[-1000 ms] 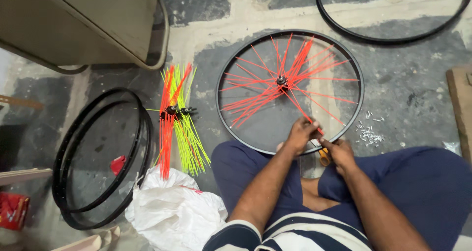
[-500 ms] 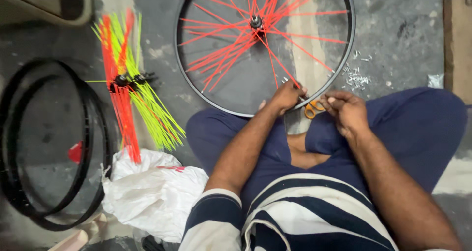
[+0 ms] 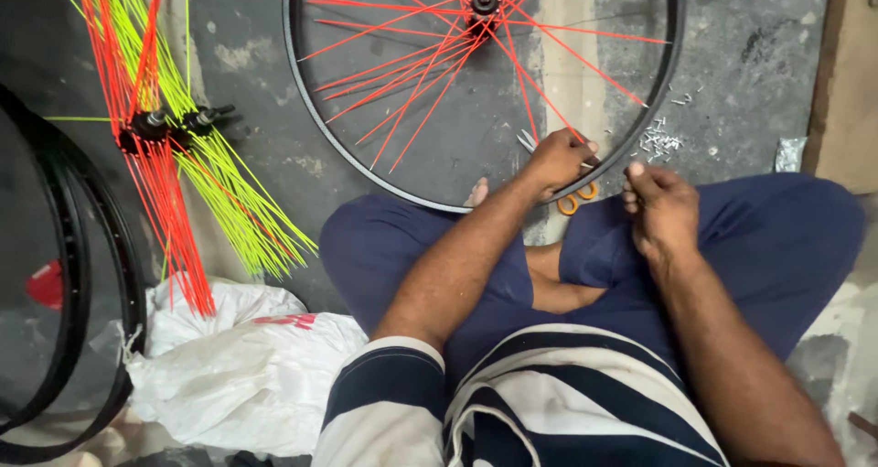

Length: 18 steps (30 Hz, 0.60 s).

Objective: The person sits on the floor and laces a bicycle wheel by inserting red spokes into the hub and rim, then securing them with nipples. The person uses a pair of scissors to cut the excess length of the spokes after they are installed.

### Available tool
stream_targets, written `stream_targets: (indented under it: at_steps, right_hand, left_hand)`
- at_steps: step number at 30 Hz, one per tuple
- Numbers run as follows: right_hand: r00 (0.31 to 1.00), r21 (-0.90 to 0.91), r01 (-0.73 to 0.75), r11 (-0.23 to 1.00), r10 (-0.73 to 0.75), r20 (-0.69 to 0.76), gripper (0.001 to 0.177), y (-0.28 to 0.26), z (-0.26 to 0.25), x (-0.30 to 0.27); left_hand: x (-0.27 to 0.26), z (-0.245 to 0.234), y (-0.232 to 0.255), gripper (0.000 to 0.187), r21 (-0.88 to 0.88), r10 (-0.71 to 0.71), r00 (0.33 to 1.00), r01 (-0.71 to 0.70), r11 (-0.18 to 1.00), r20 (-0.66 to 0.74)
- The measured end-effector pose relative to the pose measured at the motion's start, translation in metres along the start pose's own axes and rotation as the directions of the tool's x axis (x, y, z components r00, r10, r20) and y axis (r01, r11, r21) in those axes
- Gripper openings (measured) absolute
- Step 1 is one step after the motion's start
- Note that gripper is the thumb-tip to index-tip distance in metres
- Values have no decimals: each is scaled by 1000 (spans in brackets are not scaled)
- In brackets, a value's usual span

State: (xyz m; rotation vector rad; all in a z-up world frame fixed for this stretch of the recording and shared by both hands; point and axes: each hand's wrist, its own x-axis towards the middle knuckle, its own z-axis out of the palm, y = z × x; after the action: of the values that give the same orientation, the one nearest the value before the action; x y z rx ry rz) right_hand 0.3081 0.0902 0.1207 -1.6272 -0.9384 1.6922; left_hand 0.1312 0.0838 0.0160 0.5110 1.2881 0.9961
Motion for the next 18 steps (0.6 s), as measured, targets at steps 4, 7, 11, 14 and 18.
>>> stream_targets:
  at_steps: [4, 7, 11, 14, 18]
  right_hand:
    - [1000, -23, 4, 1000, -4, 27, 14, -8, 6, -19]
    - [999, -33, 31, 999, -30, 42, 15, -1, 7, -12]
    - [990, -43, 128, 991, -125, 69, 11, 17, 10, 7]
    - [996, -29, 91, 995, -91, 23, 13, 23, 16, 17]
    - [986, -136, 158, 978, -149, 78, 13, 29, 17, 18]
  left_hand:
    - [-5, 5, 9, 32, -37, 26, 1000, -26, 999, 2]
    - [-6, 8, 9, 35, 11, 19, 1000, -18, 1000, -1]
    - [-7, 13, 12, 36, 118, 15, 998, -7, 993, -68]
    - [-10, 13, 14, 37, 130, -9, 996, 20, 991, -86]
    - [-11, 12, 14, 36, 185, 5, 994, 15, 983, -111]
